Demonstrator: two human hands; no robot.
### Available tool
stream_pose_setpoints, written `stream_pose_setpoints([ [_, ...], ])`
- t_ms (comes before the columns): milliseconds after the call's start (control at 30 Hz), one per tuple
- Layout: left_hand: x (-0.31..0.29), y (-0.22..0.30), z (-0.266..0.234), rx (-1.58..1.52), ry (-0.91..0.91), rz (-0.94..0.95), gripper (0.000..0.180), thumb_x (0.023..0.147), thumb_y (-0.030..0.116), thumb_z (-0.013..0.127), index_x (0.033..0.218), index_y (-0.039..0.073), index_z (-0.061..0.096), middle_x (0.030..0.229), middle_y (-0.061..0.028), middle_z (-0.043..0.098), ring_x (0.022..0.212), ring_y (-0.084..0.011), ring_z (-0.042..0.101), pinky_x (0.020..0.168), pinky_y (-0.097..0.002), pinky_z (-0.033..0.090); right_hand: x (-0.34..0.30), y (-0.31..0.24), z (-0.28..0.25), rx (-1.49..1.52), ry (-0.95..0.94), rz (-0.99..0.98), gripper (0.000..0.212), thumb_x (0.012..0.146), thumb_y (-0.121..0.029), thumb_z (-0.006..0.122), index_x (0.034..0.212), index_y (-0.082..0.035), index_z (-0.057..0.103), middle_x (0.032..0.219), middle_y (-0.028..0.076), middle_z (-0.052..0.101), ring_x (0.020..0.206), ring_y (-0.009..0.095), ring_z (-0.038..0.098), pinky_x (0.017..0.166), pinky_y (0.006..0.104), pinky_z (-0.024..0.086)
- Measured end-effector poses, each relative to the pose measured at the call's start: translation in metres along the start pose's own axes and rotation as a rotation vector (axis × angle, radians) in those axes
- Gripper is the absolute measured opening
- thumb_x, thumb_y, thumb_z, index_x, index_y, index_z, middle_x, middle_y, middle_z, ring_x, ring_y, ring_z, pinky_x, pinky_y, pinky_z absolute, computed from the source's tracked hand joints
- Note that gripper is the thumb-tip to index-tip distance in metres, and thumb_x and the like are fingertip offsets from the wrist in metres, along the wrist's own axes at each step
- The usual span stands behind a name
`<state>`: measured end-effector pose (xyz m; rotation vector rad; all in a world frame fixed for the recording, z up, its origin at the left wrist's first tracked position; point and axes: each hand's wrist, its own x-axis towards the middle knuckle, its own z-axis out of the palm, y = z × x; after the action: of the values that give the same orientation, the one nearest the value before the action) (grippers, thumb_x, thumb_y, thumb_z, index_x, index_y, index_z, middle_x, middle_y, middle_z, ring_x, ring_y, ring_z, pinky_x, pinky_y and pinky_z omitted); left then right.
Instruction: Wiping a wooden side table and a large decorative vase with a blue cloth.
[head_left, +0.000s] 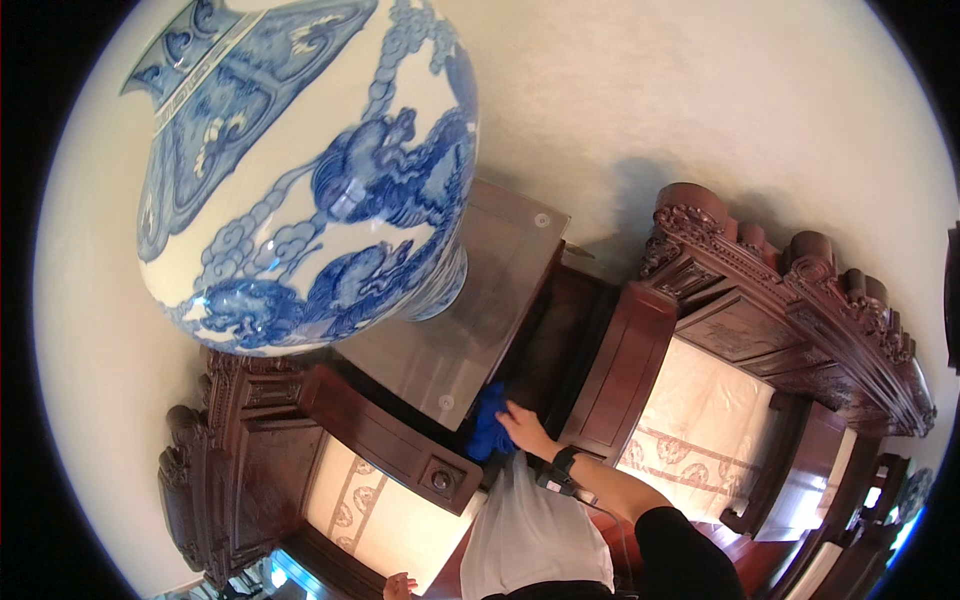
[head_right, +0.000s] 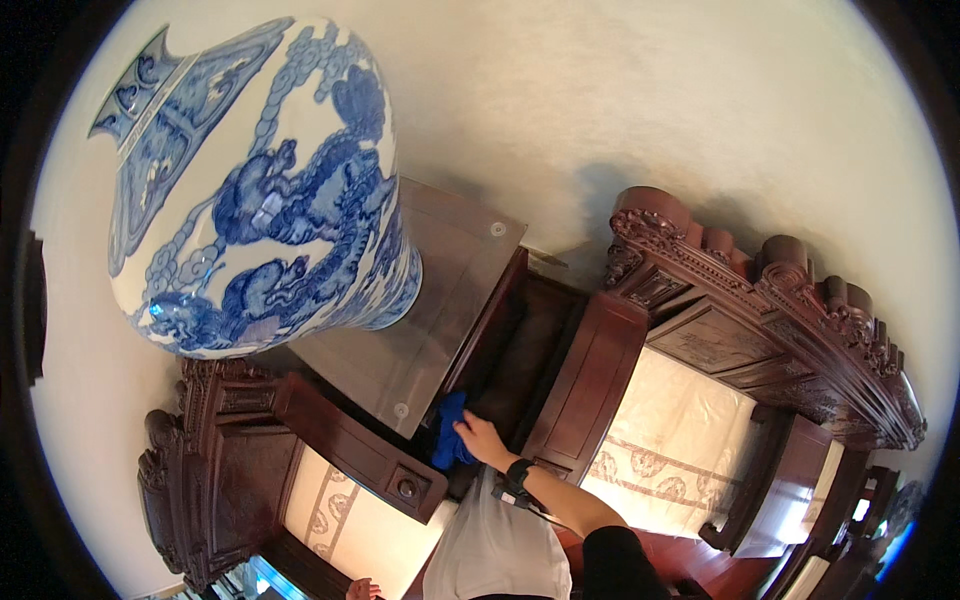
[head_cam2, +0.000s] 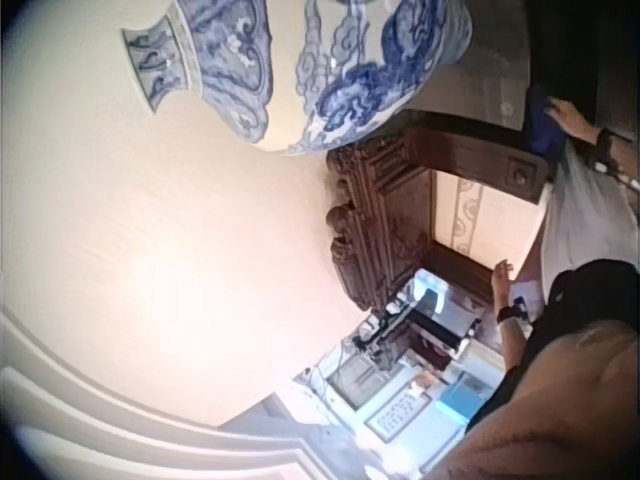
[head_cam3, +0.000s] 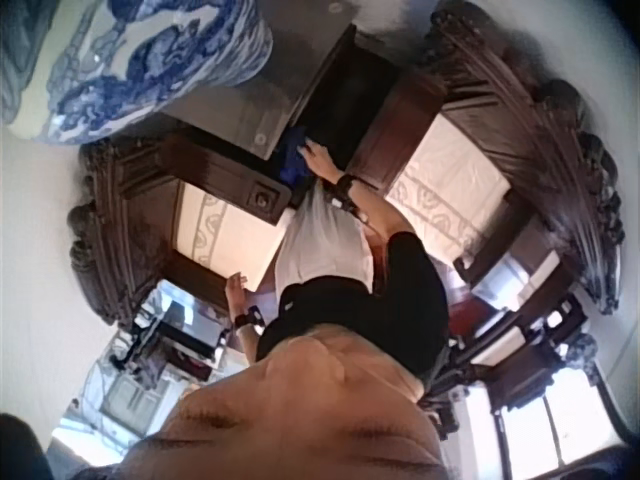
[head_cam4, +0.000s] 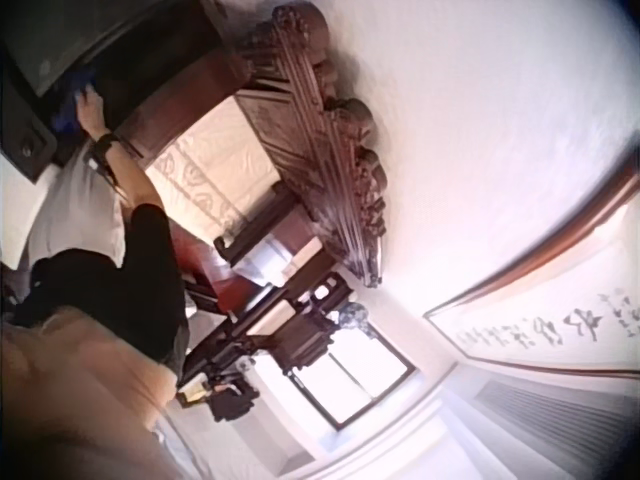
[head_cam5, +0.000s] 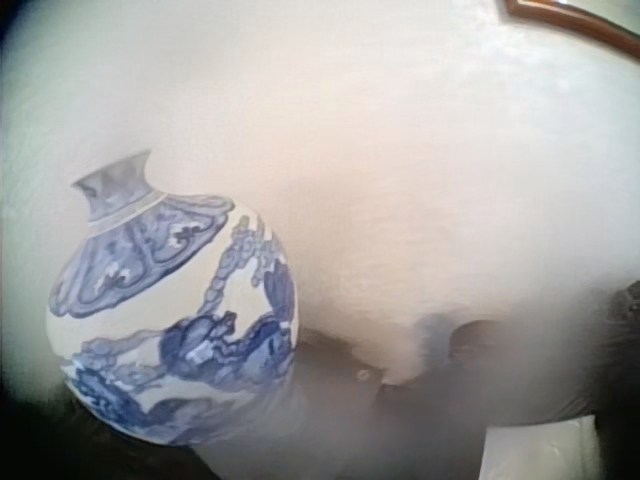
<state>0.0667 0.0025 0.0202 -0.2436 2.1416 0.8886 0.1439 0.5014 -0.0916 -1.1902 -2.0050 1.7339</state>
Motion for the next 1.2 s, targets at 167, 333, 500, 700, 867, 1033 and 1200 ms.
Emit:
stream_pose_setpoints([
  [167,-0.001,-0.034,-0.002,-0.133,0.003,-0.062,0.019,0.094,0.012,0.047,0.108,0.003,0.057,0.091,-0.0088,0.063,0.082,-0.0163,0.058,0.064,-0.03,0.045,0.032,0.02,-0.054,0.472,0.333,0.081,0.02,0.091,-0.016,0.052,0.098,0.002,0.056,0.084,0.003,0.059,0.078,0.011,0.051,0.072,0.0273,0.044],
  [333,-0.014,-0.056,0.009,-0.268,-0.032,-0.106,0.022,0.095,0.017,0.048,0.107,0.001,0.059,0.092,-0.0068,0.063,0.073,-0.013,0.058,0.058,-0.0261,0.048,0.113,0.013,-0.127,0.432,0.634,-0.099,0.037,0.092,-0.017,0.049,0.125,0.001,0.05,0.113,0.012,0.06,0.103,0.019,0.054,0.091,0.0269,0.039],
  [500,-0.016,-0.122,-0.004,-0.742,0.063,-0.185,0.016,0.095,0.017,0.049,0.1,0.005,0.059,0.088,-0.0052,0.06,0.071,-0.0138,0.057,0.061,-0.0291,0.05,0.209,0.022,-0.144,0.422,0.66,-0.072,0.04,0.094,-0.021,0.045,0.128,0.0,0.047,0.114,0.011,0.059,0.104,0.019,0.054,0.091,0.0268,0.04],
  [700,-0.008,-0.067,0.01,-0.047,0.038,-0.017,0.018,0.095,0.019,0.049,0.104,0.006,0.057,0.089,-0.0059,0.06,0.076,-0.0159,0.056,0.065,-0.0307,0.049,0.257,0.084,-0.138,0.777,0.497,0.032,0.043,0.094,-0.026,0.043,0.131,-0.005,0.042,0.107,0.009,0.056,0.095,0.018,0.053,0.084,0.0306,0.043],
  [867,-0.021,0.01,0.019,0.058,0.09,-0.055,0.018,0.095,0.02,0.05,0.104,0.006,0.057,0.089,-0.006,0.059,0.076,-0.0161,0.056,0.066,-0.0308,0.049,0.276,0.126,-0.112,0.833,0.331,0.318,0.055,0.096,-0.033,0.044,0.14,-0.008,0.025,0.122,0.009,0.05,0.111,0.023,0.049,0.09,0.0379,0.043],
  [1033,-0.007,0.035,0.026,0.12,0.058,-0.056,0.019,0.095,0.021,0.05,0.105,0.006,0.057,0.089,-0.006,0.059,0.076,-0.0163,0.056,0.066,-0.0309,0.049,0.277,0.169,-0.112,0.728,0.442,0.189,0.054,0.096,-0.033,0.041,0.139,-0.003,0.031,0.134,0.012,0.042,0.119,0.025,0.043,0.103,0.0316,0.03],
  [1200,-0.01,0.033,0.019,0.167,0.056,-0.079,0.02,0.095,0.021,0.051,0.105,0.006,0.057,0.089,-0.006,0.059,0.077,-0.0165,0.056,0.066,-0.031,0.049,0.262,0.151,-0.103,0.749,0.685,0.197,0.041,0.091,-0.03,0.049,0.125,-0.008,0.047,0.078,-0.001,0.049,0.07,0.009,0.046,0.063,0.0251,0.039],
])
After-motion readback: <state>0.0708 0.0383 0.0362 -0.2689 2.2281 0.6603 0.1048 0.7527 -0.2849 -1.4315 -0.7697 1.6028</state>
